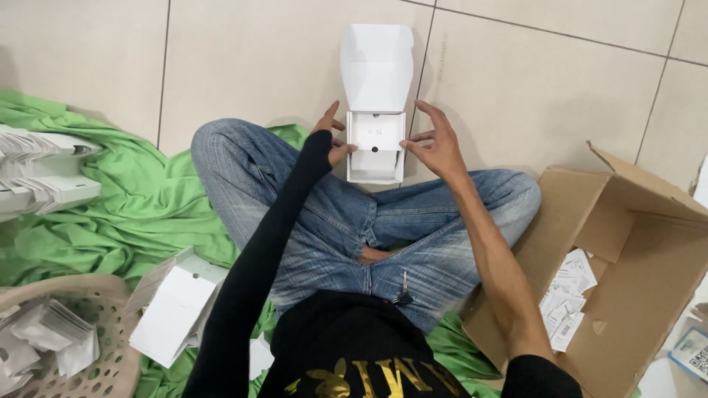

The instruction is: The person sits on the floor and repeatedly picks up small white packets from a cardboard box, places them into small white product boxes, closes the boxes, and stacks them on the floor.

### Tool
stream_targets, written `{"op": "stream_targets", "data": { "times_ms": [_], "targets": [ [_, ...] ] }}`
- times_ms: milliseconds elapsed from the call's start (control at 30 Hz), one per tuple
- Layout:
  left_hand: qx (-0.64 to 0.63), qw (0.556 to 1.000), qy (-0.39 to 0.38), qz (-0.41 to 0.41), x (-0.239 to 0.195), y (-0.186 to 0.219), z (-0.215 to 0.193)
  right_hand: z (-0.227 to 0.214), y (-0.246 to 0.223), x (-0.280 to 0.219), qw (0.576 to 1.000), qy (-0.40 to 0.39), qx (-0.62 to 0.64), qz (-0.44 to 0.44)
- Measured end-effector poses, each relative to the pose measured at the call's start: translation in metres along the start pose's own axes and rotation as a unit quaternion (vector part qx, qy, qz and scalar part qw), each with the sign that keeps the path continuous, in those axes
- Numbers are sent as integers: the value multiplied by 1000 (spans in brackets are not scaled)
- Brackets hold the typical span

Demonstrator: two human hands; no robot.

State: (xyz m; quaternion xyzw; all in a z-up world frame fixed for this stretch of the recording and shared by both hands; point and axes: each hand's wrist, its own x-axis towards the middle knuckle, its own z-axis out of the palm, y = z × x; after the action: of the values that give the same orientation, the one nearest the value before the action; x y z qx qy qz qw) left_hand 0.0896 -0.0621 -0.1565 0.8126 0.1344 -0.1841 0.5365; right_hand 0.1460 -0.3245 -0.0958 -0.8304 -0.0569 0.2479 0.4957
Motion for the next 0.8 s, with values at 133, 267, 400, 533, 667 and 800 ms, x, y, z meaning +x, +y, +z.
{"op": "stream_targets", "data": {
  "times_ms": [133, 267, 400, 533, 667, 800],
  "targets": [
    [20, 995, 7, 94, 107, -71, 25, 14, 57, 68, 999, 12, 27, -29],
    [-162, 986, 9, 32, 143, -21, 2, 12, 47, 107, 994, 16, 109, -17],
    [-61, 988, 22, 144, 75, 36, -35, -6, -20, 70, 985, 65, 128, -91],
    [-139, 974, 1, 177, 13, 27, -5, 15, -11, 23, 991, 89, -61, -81],
    [-92, 951, 115, 272, 10, -3, 36, 37, 3, 0, 969, 142, -83, -182],
    [-72, 960, 135, 234, 17, -2, 45, 33, 4, -4, 970, 111, -97, -195]
  ]
}}
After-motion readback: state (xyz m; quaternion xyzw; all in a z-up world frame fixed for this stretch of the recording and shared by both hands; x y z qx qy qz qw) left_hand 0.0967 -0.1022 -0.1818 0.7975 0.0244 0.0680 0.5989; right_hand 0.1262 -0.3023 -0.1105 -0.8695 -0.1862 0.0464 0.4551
